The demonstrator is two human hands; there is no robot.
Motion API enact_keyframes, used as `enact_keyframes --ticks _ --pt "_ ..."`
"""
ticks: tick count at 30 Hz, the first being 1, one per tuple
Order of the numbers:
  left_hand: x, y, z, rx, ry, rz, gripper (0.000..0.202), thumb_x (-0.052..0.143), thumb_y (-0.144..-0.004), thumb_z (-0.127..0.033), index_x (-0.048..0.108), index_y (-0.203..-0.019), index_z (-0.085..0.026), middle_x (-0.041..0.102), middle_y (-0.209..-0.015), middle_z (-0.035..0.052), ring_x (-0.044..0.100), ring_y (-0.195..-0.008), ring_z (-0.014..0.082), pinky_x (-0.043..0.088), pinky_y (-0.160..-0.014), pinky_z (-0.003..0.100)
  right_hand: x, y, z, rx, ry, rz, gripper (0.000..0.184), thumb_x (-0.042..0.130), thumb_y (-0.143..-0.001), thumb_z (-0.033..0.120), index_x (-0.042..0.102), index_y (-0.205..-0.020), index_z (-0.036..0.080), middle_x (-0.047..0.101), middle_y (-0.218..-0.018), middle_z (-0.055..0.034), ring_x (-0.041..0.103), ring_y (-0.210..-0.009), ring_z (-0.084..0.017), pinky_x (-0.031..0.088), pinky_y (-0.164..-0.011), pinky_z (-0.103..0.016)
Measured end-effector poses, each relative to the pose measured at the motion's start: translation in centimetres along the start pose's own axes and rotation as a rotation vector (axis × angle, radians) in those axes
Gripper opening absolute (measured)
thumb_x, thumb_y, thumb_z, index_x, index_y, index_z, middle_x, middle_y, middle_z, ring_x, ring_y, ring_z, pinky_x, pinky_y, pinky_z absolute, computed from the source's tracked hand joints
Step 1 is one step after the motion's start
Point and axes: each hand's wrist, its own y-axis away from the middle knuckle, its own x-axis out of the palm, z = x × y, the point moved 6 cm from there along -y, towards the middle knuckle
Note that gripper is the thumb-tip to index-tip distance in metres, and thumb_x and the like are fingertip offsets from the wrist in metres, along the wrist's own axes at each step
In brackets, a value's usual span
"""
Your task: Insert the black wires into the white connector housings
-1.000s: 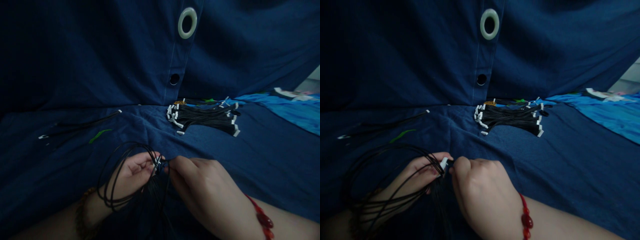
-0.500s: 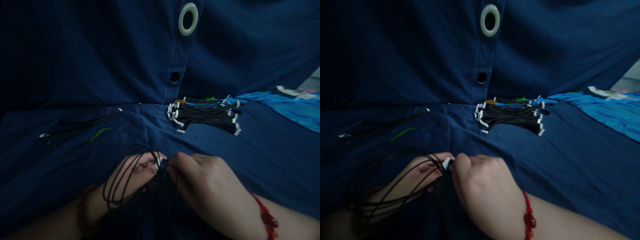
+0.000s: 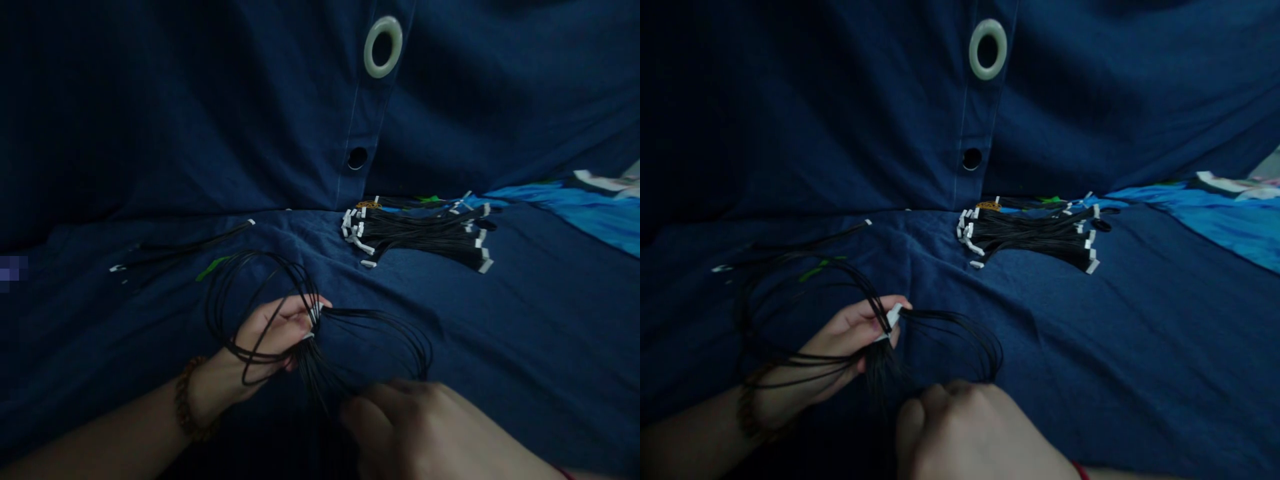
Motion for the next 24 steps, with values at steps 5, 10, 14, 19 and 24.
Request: enact_keyframes --ticks 5,10,14,19,24 --pt "0.1 0.1 -0.1 0.003 0.004 -0.015 0.025 0.062 -0.067 -0.022 0.063 -0.091 -0.017 0.046 -0.054 -0.0051 0.032 -0.038 0.0023 0.026 -0.034 0.011 -0.1 -1.2 -2.1 0.239 -0.105 0.073 0.021 0.049 -0.065 0.001 0.061 -0.072 0.017 0.065 -0.067 -0.0008 0.058 -0.053 -0.012 0.037 -0.048 -0.021" --pt "-0.1 0.1 -0.2 0.047 0.006 -0.015 0.027 0.060 -0.069 -0.021 0.061 -0.095 -0.019 0.049 -0.056 -0.0046 0.037 -0.040 0.0040 0.028 -0.035 0.012 0.8 -2.0 -3.8 0.332 -0.654 0.076 0.030 0.039 -0.087 0.020 0.061 -0.067 0.015 0.061 -0.060 0.0011 0.054 -0.053 -0.009 0.037 -0.048 -0.018" --pt "-0.2 0.3 -0.3 0.046 -0.104 -0.012 0.029 0.062 -0.070 -0.022 0.061 -0.099 -0.019 0.049 -0.056 -0.0044 0.039 -0.041 0.0052 0.032 -0.037 0.014 2.3 -2.3 -4.1 0.403 -0.974 0.093 0.027 0.048 -0.084 0.029 0.062 -0.067 0.013 0.058 -0.059 0.0010 0.052 -0.055 -0.009 0.038 -0.050 -0.018" --pt "-0.3 0.4 -0.1 0.055 -0.149 0.006 0.029 0.061 -0.073 -0.030 0.061 -0.101 -0.020 0.050 -0.054 -0.0037 0.041 -0.043 0.0066 0.033 -0.039 0.015 2.3 -2.4 -4.0 0.398 -1.012 0.078 0.026 0.048 -0.084 0.025 0.060 -0.065 0.012 0.056 -0.058 0.0011 0.050 -0.054 -0.008 0.039 -0.053 -0.018" --pt "-0.4 0.5 -0.1 0.067 -0.143 0.007 0.028 0.061 -0.073 -0.029 0.061 -0.100 -0.023 0.049 -0.055 -0.0048 0.040 -0.042 0.0050 0.031 -0.037 0.013 1.7 -2.5 -3.9 0.375 -0.924 0.051 0.026 0.044 -0.086 0.022 0.059 -0.066 0.014 0.059 -0.061 0.0004 0.054 -0.057 -0.009 0.041 -0.055 -0.018"
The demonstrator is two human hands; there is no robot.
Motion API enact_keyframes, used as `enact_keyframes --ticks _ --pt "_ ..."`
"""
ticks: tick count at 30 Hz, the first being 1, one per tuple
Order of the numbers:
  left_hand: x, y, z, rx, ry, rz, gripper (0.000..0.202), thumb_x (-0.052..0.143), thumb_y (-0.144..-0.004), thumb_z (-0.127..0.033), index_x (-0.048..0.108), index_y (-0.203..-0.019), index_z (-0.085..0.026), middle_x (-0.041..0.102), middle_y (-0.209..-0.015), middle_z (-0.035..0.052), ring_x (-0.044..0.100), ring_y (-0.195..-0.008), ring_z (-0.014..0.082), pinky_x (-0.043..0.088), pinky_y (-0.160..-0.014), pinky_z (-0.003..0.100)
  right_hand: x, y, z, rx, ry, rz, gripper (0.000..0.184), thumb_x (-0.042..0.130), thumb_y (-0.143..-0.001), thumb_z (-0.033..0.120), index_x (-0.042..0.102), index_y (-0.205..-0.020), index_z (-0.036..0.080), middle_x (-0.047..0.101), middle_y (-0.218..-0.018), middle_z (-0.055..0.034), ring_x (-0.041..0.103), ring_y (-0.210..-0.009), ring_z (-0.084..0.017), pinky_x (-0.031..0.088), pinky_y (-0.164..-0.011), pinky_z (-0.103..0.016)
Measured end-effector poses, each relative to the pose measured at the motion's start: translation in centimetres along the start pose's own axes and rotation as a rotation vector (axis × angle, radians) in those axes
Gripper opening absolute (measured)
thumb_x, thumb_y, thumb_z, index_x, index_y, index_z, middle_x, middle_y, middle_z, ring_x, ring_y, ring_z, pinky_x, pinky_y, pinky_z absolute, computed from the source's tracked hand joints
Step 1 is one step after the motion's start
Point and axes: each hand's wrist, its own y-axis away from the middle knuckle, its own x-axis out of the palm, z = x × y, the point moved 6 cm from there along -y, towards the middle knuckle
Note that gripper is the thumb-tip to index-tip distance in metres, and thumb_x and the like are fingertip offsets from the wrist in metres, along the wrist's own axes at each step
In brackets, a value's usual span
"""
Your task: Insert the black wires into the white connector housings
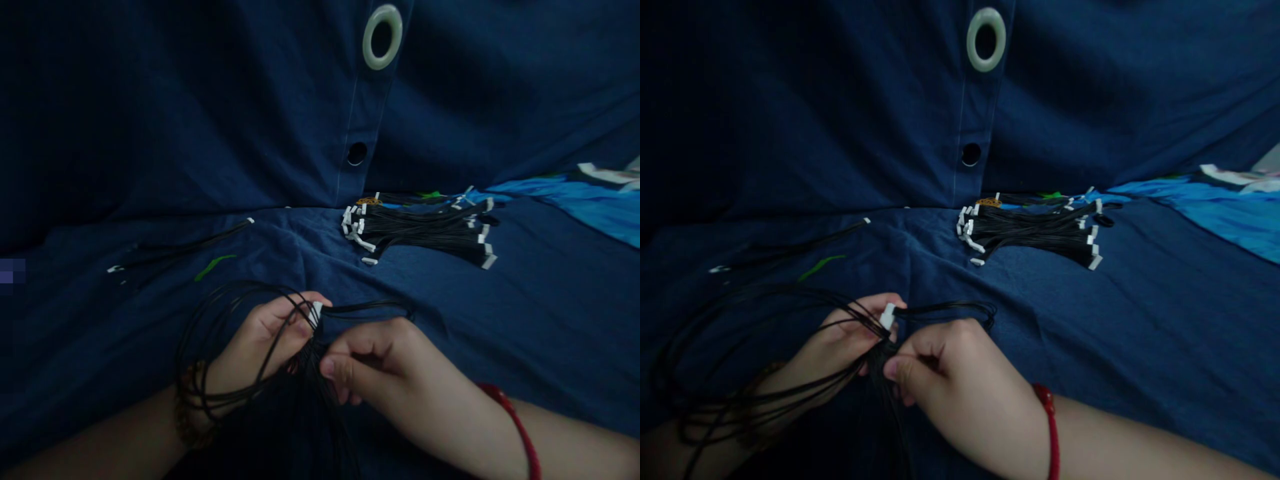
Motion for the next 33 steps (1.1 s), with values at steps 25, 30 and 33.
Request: enact_keyframes --ticks 25,30,33 --pt "0.5 -0.4 0.4 -0.041 0.253 -0.036 0.027 0.067 -0.070 -0.029 0.064 -0.095 -0.020 0.051 -0.067 -0.0022 0.034 -0.043 0.0018 0.026 -0.036 0.013 -7.6 2.7 3.8 -0.193 -0.444 -0.249 0.026 0.034 -0.090 0.040 0.050 -0.107 0.028 0.049 -0.055 0.0084 0.023 -0.030 -0.003 0.022 -0.031 -0.015" --pt "0.6 -0.1 0.3 -0.077 0.358 0.023 0.029 0.069 -0.065 -0.030 0.065 -0.093 -0.021 0.051 -0.062 -0.0025 0.040 -0.046 0.0039 0.028 -0.038 0.013 -3.6 3.3 3.7 -0.212 0.304 -0.258 0.014 0.046 -0.086 0.021 0.050 -0.073 0.018 0.050 -0.058 0.0030 0.044 -0.050 -0.008 0.032 -0.046 -0.020" --pt "0.6 0.0 0.6 -0.090 0.381 0.062 0.032 0.069 -0.064 -0.031 0.065 -0.094 -0.020 0.053 -0.061 -0.0018 0.040 -0.045 0.0042 0.029 -0.037 0.013 -2.5 3.3 3.7 -0.316 0.642 -0.294 0.012 0.044 -0.084 0.015 0.053 -0.076 0.016 0.052 -0.062 0.0009 0.047 -0.052 -0.010 0.032 -0.049 -0.022"
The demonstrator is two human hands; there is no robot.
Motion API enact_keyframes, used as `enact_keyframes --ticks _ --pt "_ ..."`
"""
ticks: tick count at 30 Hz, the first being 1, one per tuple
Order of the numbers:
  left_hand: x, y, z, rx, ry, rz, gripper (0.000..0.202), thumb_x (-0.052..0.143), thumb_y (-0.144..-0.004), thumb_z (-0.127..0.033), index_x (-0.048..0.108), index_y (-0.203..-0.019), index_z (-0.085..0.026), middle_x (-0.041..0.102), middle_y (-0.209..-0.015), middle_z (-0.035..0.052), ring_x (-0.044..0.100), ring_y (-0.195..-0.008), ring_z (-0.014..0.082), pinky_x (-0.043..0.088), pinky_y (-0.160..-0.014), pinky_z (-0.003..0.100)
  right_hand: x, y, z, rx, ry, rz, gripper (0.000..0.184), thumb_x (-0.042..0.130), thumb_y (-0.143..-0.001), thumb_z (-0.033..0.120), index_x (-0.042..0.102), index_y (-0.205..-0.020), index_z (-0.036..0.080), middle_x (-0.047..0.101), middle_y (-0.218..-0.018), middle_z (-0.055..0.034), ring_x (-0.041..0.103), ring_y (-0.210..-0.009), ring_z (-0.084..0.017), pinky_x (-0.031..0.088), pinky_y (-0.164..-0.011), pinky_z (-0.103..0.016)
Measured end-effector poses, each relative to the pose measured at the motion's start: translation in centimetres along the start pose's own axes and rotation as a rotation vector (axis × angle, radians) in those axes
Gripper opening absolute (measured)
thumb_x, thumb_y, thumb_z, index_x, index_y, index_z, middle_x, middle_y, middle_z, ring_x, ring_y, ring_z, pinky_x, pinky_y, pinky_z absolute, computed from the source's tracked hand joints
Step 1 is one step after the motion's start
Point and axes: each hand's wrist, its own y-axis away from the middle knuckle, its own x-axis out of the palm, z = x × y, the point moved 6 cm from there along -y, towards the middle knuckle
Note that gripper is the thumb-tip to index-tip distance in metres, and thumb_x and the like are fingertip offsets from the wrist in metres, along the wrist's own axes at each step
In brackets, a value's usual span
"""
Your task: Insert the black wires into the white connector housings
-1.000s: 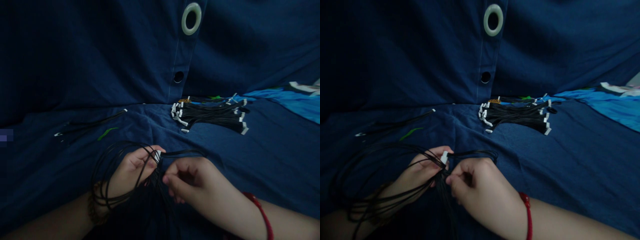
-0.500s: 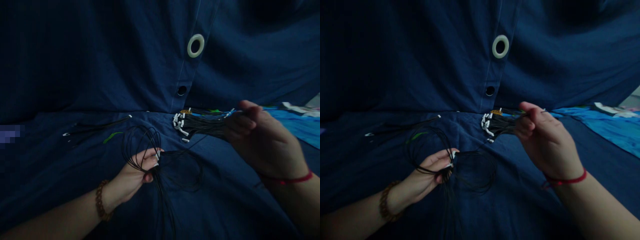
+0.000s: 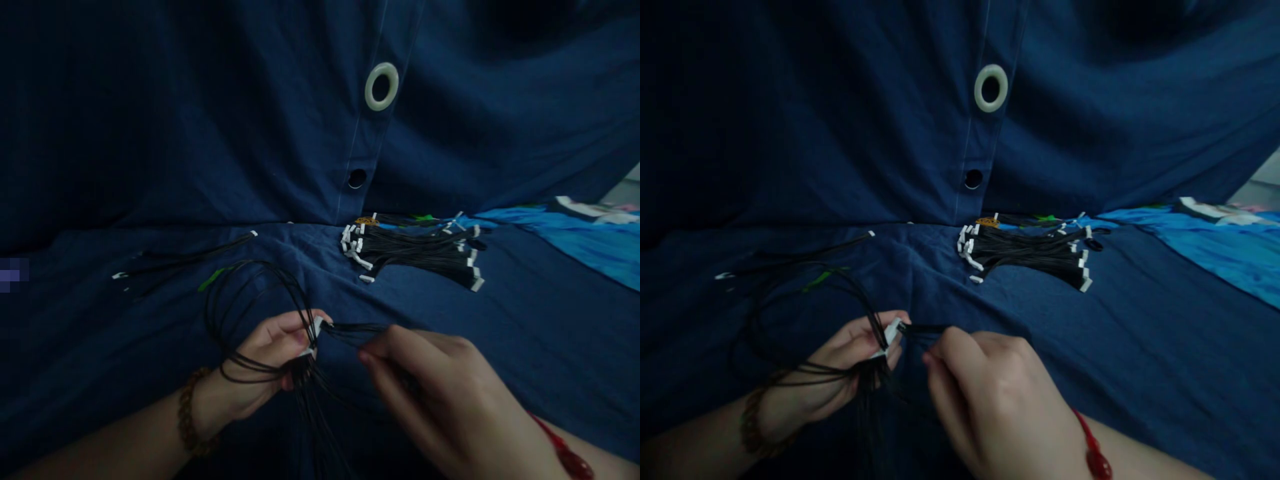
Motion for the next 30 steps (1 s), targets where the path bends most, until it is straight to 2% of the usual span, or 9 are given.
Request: enact_keyframes --ticks 5,15,24,27,30 --pt "-0.13 -0.18 0.52 -0.009 -0.020 0.039 0.027 0.066 -0.068 -0.027 0.064 -0.094 -0.021 0.055 -0.064 -0.0014 0.043 -0.045 0.0041 0.030 -0.037 0.012 0.26 0.21 0.65 -0.110 0.117 -0.049 0.016 0.043 -0.083 0.011 0.057 -0.075 0.016 0.053 -0.059 0.0010 0.050 -0.052 -0.011 0.034 -0.051 -0.024" --pt "-0.03 -0.26 0.63 -0.014 -0.063 0.094 0.017 0.061 -0.074 -0.022 0.063 -0.091 -0.019 0.049 -0.059 -0.0037 0.041 -0.046 0.0034 0.030 -0.040 0.012 0.33 0.16 0.52 -0.096 0.143 -0.065 0.018 0.043 -0.084 0.013 0.057 -0.072 0.016 0.053 -0.058 0.0013 0.050 -0.051 -0.012 0.033 -0.049 -0.026" --pt "0.29 -0.22 0.26 -0.013 -0.127 0.037 0.023 0.061 -0.071 -0.027 0.062 -0.092 -0.018 0.046 -0.055 -0.0042 0.035 -0.043 0.0043 0.027 -0.037 0.013 0.72 0.04 0.59 -0.094 0.179 -0.048 0.017 0.043 -0.084 0.013 0.057 -0.076 0.016 0.055 -0.060 0.0004 0.051 -0.053 -0.013 0.034 -0.051 -0.026" --pt "0.36 -0.17 0.15 -0.009 -0.203 0.071 0.026 0.059 -0.073 -0.027 0.060 -0.098 -0.019 0.045 -0.056 -0.0048 0.034 -0.043 0.0047 0.028 -0.038 0.014 0.92 0.06 0.49 -0.078 0.187 -0.043 0.019 0.041 -0.085 0.013 0.055 -0.072 0.016 0.054 -0.059 -0.0004 0.050 -0.052 -0.013 0.032 -0.049 -0.025" --pt "0.38 -0.04 -0.04 -0.001 -0.318 0.069 0.024 0.058 -0.074 -0.030 0.060 -0.094 -0.017 0.044 -0.055 -0.0052 0.032 -0.041 0.0045 0.027 -0.036 0.014 1.12 0.08 0.25 -0.039 0.188 -0.020 0.020 0.040 -0.084 0.013 0.053 -0.069 0.016 0.054 -0.059 -0.0010 0.049 -0.051 -0.013 0.031 -0.048 -0.025"
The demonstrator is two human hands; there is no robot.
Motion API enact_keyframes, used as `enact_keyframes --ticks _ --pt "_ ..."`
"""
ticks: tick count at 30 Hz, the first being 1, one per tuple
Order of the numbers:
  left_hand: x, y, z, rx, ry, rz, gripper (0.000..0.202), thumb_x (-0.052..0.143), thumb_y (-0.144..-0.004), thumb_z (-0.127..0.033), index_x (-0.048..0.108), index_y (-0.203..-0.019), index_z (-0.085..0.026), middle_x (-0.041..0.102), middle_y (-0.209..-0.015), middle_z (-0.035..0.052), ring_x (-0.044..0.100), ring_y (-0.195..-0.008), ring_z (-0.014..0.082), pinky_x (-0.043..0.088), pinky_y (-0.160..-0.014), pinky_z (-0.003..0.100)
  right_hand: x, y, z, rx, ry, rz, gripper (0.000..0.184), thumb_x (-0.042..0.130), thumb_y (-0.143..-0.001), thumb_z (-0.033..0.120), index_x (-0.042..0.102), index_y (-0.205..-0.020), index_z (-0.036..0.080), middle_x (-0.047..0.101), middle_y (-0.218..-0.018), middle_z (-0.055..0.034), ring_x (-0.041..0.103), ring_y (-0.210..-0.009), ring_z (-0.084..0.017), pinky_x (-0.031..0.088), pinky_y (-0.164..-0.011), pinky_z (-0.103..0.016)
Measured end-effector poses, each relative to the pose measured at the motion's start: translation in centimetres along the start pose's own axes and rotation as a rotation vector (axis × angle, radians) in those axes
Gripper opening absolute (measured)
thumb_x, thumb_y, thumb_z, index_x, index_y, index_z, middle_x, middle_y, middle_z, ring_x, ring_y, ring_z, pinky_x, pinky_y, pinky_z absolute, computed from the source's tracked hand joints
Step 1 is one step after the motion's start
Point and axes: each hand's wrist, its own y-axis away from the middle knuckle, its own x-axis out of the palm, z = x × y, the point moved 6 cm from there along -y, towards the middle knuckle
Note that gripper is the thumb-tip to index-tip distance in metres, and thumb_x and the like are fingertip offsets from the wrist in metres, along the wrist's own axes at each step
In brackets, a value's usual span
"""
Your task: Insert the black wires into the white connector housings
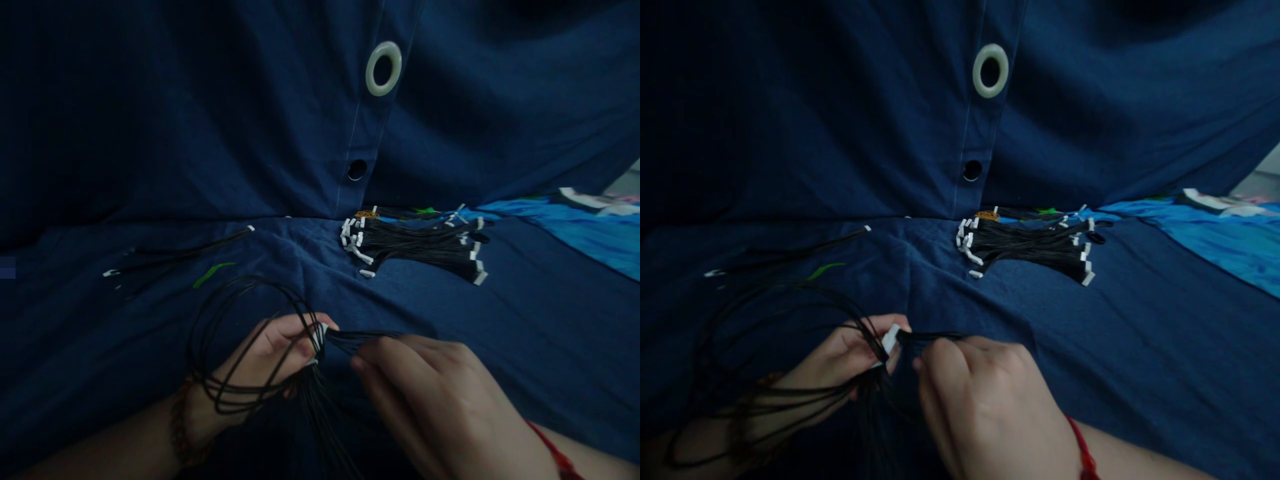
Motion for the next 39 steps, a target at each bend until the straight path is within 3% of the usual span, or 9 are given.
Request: enact_keyframes --ticks 4,12,15,19,22,25,27,32,39 --pt "0.4 0.2 -0.6 -0.035 -0.057 -0.040 0.024 0.061 -0.071 -0.033 0.061 -0.089 -0.017 0.046 -0.057 -0.0043 0.034 -0.040 0.0047 0.027 -0.035 0.015 0.4 0.0 -0.2 0.027 -0.006 0.059 0.017 0.041 -0.083 0.012 0.052 -0.071 0.017 0.055 -0.062 -0.0009 0.049 -0.053 -0.013 0.030 -0.050 -0.025" --pt "1.4 0.1 -1.5 -0.050 -0.046 -0.002 0.017 0.063 -0.069 -0.031 0.062 -0.071 -0.014 0.041 -0.048 -0.0062 0.032 -0.037 0.0038 0.023 -0.034 0.016 1.1 -0.3 -0.1 0.020 -0.015 0.088 0.019 0.039 -0.083 0.010 0.049 -0.069 0.017 0.053 -0.061 -0.0002 0.047 -0.051 -0.012 0.029 -0.050 -0.026" --pt "1.1 0.0 -1.1 -0.078 -0.011 -0.038 0.016 0.064 -0.070 -0.028 0.063 -0.076 -0.014 0.043 -0.049 -0.0059 0.032 -0.039 0.0039 0.024 -0.035 0.015 0.6 -0.5 -0.4 0.041 0.023 0.079 0.017 0.040 -0.084 0.012 0.050 -0.071 0.018 0.053 -0.060 0.0002 0.048 -0.050 -0.013 0.030 -0.048 -0.027" --pt "-0.7 -0.4 -0.4 -0.034 0.121 -0.227 0.027 0.066 -0.069 -0.025 0.063 -0.094 -0.017 0.053 -0.062 -0.0021 0.039 -0.043 0.0044 0.028 -0.036 0.013 -2.7 -0.3 -1.1 0.037 0.093 -0.111 0.009 0.046 -0.082 0.016 0.052 -0.089 0.019 0.058 -0.074 -0.0020 0.055 -0.065 -0.015 0.039 -0.057 -0.027" --pt "-1.4 -0.7 0.0 0.006 0.205 -0.269 0.023 0.062 -0.074 -0.027 0.063 -0.095 -0.019 0.054 -0.067 -0.0011 0.041 -0.047 0.0040 0.028 -0.036 0.010 -4.7 0.6 -0.6 -0.040 0.141 -0.241 0.016 0.049 -0.078 0.017 0.051 -0.094 0.021 0.059 -0.081 -0.0039 0.055 -0.070 -0.017 0.041 -0.061 -0.027" --pt "-1.3 -0.7 -0.3 0.039 0.203 -0.257 0.022 0.063 -0.074 -0.027 0.063 -0.094 -0.020 0.050 -0.063 -0.0028 0.039 -0.047 0.0033 0.027 -0.036 0.009 -2.3 0.9 0.6 -0.112 0.001 0.014 0.018 0.047 -0.071 0.008 0.053 -0.080 0.022 0.057 -0.065 0.0009 0.052 -0.052 -0.012 0.037 -0.046 -0.024" --pt "-1.1 -0.5 -0.5 0.038 0.153 -0.254 0.025 0.064 -0.071 -0.027 0.063 -0.094 -0.019 0.050 -0.061 -0.0032 0.037 -0.043 0.0029 0.026 -0.034 0.010 0.2 0.9 1.1 -0.063 -0.066 0.188 0.019 0.045 -0.068 0.004 0.053 -0.071 0.020 0.058 -0.062 0.0017 0.051 -0.049 -0.011 0.036 -0.044 -0.023" --pt "-0.6 -0.2 -0.9 0.001 0.018 -0.266 0.035 0.068 -0.064 -0.033 0.063 -0.093 -0.015 0.050 -0.055 -0.0035 0.035 -0.037 0.0030 0.025 -0.031 0.013 3.3 -0.1 1.1 0.120 -0.211 0.284 0.015 0.041 -0.081 0.016 0.055 -0.074 0.017 0.060 -0.072 -0.0032 0.055 -0.063 -0.014 0.038 -0.055 -0.023" --pt "-0.3 -0.4 -1.0 0.024 0.016 -0.250 0.038 0.069 -0.061 -0.035 0.064 -0.091 -0.012 0.054 -0.057 -0.0015 0.034 -0.034 0.0028 0.026 -0.030 0.015 3.1 -0.4 0.6 0.130 -0.273 0.324 0.015 0.041 -0.080 0.014 0.048 -0.067 0.018 0.053 -0.063 0.0002 0.048 -0.055 -0.010 0.031 -0.051 -0.022"
